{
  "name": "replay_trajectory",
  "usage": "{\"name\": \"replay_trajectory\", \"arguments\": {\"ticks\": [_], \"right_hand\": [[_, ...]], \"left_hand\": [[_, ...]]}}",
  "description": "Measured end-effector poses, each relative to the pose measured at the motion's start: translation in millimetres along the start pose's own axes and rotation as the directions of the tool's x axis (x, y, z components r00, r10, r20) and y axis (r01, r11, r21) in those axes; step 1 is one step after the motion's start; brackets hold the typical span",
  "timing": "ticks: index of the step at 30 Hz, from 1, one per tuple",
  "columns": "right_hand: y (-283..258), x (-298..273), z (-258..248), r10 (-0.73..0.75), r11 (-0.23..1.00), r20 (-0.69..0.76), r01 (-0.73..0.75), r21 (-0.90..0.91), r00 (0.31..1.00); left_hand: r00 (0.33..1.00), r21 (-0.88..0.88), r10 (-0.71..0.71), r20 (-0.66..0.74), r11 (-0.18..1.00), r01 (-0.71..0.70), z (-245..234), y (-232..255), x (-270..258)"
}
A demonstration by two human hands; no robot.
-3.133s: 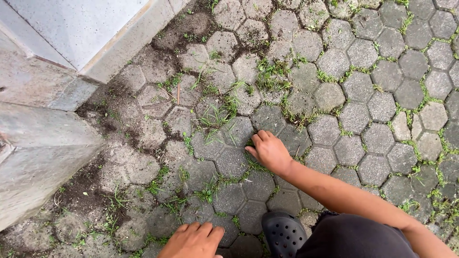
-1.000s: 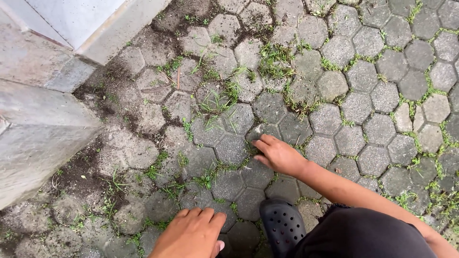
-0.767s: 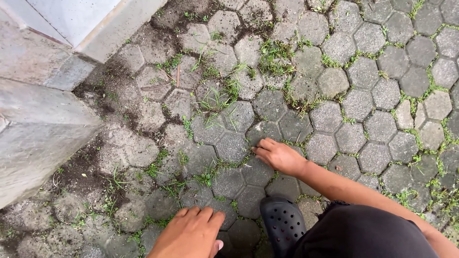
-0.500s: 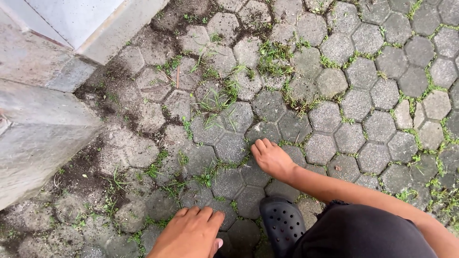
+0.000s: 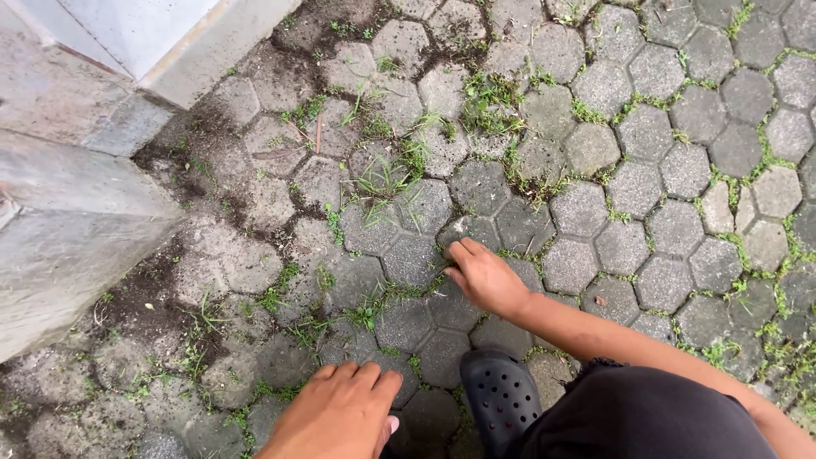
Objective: Pulling weeds from the gaps between hexagonal paving stones by hand and disposing of them in a black trash bag.
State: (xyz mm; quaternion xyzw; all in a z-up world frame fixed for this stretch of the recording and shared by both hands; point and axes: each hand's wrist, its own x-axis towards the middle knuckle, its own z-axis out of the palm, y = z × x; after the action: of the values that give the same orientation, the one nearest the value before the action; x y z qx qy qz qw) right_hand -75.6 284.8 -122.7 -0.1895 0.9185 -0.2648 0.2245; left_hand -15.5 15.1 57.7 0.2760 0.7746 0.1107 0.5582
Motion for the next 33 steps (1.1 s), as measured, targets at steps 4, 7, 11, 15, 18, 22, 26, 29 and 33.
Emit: {"name": "replay_trajectory", "arguments": {"ticks": [4, 7, 11, 15, 18, 22, 26, 29, 33], "right_hand": [[10.4, -5.7, 17.8, -0.168, 0.981, -0.06, 0.16, -0.114, 0.984], [17.7, -2.8, 25.5, -0.216, 0.972, -0.116, 0.201, -0.123, 0.97], [28.6, 2.9, 35.6, -0.326, 0.923, -0.112, 0.291, -0.252, 0.939], [31.2, 3.9, 41.8, -0.233, 0.931, 0.031, 0.233, -0.281, 0.972], [31.1, 10.9, 43.8, -0.019, 0.912, 0.26, 0.124, -0.392, 0.965], [28.4, 3.7, 28.3, -0.094, 0.983, 0.167, 0.118, -0.14, 0.981], [0.7, 10.0, -20.1, 0.085, 0.979, -0.07, -0.07, 0.193, 0.994], [10.5, 32.3, -72.4, 0.196, 0.958, -0.302, -0.117, 0.261, 0.933], [37.3, 75.8, -136.0, 0.202, 0.972, -0.335, -0.147, 0.182, 0.921]], "left_hand": [[1.0, 0.002, 0.009, -0.007, 1.0, -0.009, 11.1, -2.7, -2.0], [1.0, -0.005, 0.001, 0.004, 1.0, -0.001, -2.0, -0.1, -5.3], [0.992, 0.06, 0.036, -0.122, 0.998, -0.029, 20.5, -6.5, 0.7], [0.984, 0.102, 0.072, -0.163, 0.993, -0.056, 35.8, -8.4, 10.6], [0.995, 0.087, 0.05, -0.085, 0.995, -0.043, 35.9, -6.1, 11.5], [0.993, 0.075, 0.062, -0.102, 0.996, -0.054, 42.5, -9.3, 11.5], [0.999, 0.064, 0.028, -0.046, 0.998, -0.025, 32.7, -7.5, 11.1], [0.999, 0.036, 0.014, 0.048, 0.999, -0.016, 25.2, -10.2, 16.0], [0.993, 0.04, -0.019, 0.113, 0.999, 0.014, 27.7, -17.6, 24.6]]}}
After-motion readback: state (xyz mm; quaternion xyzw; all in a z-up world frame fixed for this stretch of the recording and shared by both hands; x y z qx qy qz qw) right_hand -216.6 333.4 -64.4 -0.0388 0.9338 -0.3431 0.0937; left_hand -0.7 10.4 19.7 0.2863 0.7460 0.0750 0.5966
